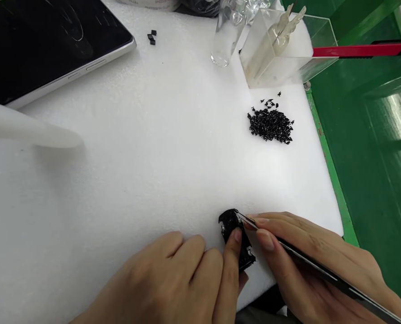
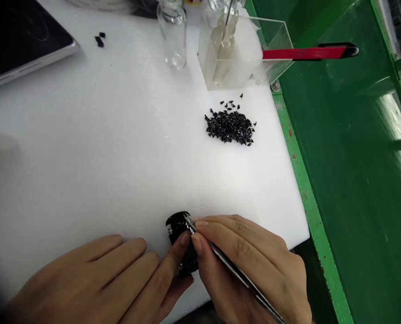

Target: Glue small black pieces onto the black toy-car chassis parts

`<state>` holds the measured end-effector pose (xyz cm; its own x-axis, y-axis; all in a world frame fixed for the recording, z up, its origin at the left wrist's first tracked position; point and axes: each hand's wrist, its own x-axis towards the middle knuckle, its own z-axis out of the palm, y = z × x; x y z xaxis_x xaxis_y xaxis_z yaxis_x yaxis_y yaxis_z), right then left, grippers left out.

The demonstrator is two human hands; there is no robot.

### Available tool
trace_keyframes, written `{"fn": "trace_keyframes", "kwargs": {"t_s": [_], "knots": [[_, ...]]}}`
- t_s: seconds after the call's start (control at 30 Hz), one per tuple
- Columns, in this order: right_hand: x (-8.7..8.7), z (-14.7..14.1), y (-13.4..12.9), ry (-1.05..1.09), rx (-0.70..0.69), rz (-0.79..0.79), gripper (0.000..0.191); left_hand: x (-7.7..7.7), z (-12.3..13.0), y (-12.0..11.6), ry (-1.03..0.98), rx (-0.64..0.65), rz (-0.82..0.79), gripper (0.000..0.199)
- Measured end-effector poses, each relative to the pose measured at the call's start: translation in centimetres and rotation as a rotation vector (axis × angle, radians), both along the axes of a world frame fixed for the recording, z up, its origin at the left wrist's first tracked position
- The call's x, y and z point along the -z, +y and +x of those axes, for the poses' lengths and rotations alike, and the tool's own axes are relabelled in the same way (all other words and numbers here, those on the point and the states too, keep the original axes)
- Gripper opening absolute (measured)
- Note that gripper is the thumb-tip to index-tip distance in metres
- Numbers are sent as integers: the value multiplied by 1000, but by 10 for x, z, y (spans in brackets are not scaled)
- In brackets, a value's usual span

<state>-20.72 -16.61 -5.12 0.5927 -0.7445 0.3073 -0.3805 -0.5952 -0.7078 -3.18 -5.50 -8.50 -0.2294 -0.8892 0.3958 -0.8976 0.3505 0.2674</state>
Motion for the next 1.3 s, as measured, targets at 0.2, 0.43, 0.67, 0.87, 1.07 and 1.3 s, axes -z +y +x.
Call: {"fn": "trace_keyframes", "kwargs": {"t_s": [0.2,0.43,0.67,0.87,1.07,1.3], "knots": [[-7,12,-1,20,20,-29,17,-1,2,1,-14,25,-17,29],[-3,12,-2,-15,41,9,20,-3,2,2,-20,50,17,31],[1,4,-11,-11,-98,-12,21,5,-7,7,102,-80,-13,31],[-2,3,-14,18,-97,-35,16,13,-15,6,238,-124,-6,43],[-3,7,2,50,163,36,10,15,-13,0,258,-116,2,45],[-1,-3,6,-16,226,97,14,8,-6,-1,262,-122,-3,43]]}}
